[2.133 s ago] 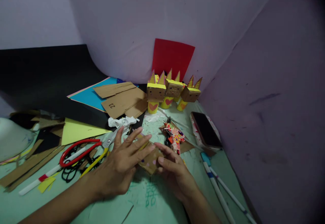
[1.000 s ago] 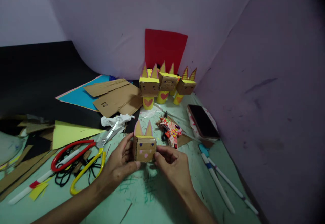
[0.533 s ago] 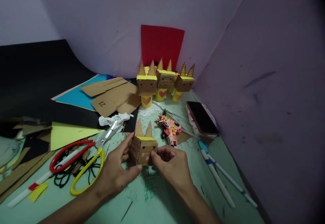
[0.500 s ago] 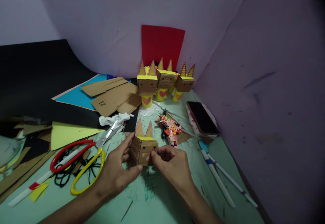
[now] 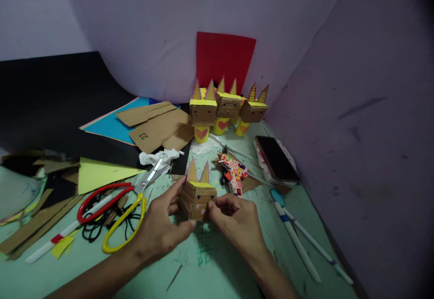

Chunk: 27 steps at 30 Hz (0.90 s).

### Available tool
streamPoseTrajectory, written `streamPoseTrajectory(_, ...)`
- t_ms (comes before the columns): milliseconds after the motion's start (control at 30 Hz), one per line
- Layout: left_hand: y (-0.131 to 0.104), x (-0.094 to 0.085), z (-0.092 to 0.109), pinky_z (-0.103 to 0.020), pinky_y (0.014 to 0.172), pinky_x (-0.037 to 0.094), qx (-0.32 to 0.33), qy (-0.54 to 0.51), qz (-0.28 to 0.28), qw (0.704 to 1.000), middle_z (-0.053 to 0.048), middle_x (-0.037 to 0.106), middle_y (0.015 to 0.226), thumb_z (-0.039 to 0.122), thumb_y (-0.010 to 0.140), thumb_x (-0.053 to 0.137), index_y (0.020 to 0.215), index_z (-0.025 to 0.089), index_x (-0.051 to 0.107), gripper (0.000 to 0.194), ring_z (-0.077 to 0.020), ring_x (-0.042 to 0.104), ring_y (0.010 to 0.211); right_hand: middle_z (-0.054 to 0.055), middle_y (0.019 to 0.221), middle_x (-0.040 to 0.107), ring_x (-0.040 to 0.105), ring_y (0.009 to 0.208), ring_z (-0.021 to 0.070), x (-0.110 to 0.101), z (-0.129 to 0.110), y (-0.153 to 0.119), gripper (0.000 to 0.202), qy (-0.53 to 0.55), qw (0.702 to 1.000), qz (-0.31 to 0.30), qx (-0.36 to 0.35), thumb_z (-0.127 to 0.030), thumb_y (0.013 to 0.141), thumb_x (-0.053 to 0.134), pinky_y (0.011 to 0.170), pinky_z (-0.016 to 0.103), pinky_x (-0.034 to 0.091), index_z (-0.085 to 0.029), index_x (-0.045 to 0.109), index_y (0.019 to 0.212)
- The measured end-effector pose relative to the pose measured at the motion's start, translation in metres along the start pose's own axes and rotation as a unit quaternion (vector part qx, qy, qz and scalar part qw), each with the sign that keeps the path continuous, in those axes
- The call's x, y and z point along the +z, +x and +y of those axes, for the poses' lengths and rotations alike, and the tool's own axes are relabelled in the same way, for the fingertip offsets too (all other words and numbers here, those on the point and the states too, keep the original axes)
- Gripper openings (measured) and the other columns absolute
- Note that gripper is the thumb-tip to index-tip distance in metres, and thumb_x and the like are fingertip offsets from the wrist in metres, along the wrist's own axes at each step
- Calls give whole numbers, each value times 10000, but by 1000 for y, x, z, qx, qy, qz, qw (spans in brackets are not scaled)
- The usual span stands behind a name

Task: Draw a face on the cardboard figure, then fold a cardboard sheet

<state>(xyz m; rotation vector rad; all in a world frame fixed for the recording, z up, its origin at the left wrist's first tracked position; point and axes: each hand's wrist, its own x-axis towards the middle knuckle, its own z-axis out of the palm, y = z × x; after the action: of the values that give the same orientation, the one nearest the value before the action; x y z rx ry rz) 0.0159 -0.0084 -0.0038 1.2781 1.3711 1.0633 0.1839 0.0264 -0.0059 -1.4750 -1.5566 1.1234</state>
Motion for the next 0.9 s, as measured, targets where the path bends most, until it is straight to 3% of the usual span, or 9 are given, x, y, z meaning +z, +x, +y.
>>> streamPoseTrajectory(233,-2,1,1,-305,890,548,-20,-8,11,1000,-206,563,1325,214,683,672,1454,6,213,921,-269,632,1095,26,541,688,626,474,144,-3,2,-2,221,-27,997,43,-56,-279,726,554,463,210,434,-160,698,608)
streamPoseTrajectory(533,-1,1,-2,-321,999,479,0,3,-28,1000,-190,463,1431,272,736,671,1472,85,179,905,-277,517,1255,59,566,696,635,501,174,-2,-5,0,224,-13,1000,23,-9,-361,680,609,469,240,441,-156,683,626)
streamPoseTrajectory(667,-2,1,-5,-362,1004,477,-7,12,-19,1000,-197,477,1418,320,728,708,1471,100,199,927,-297,534,1236,57,568,691,631,504,171,-3,-4,0,226,-14,1000,20,-5,-362,684,598,468,237,436,-156,668,622)
streamPoseTrajectory(900,-3,5,-3,-355,965,503,-18,-23,4,1000,-198,520,1375,295,704,746,1438,107,271,894,-305,555,1208,30,515,659,604,458,147,-4,-1,-1,186,-49,996,52,-56,-259,710,557,458,229,418,-160,655,587)
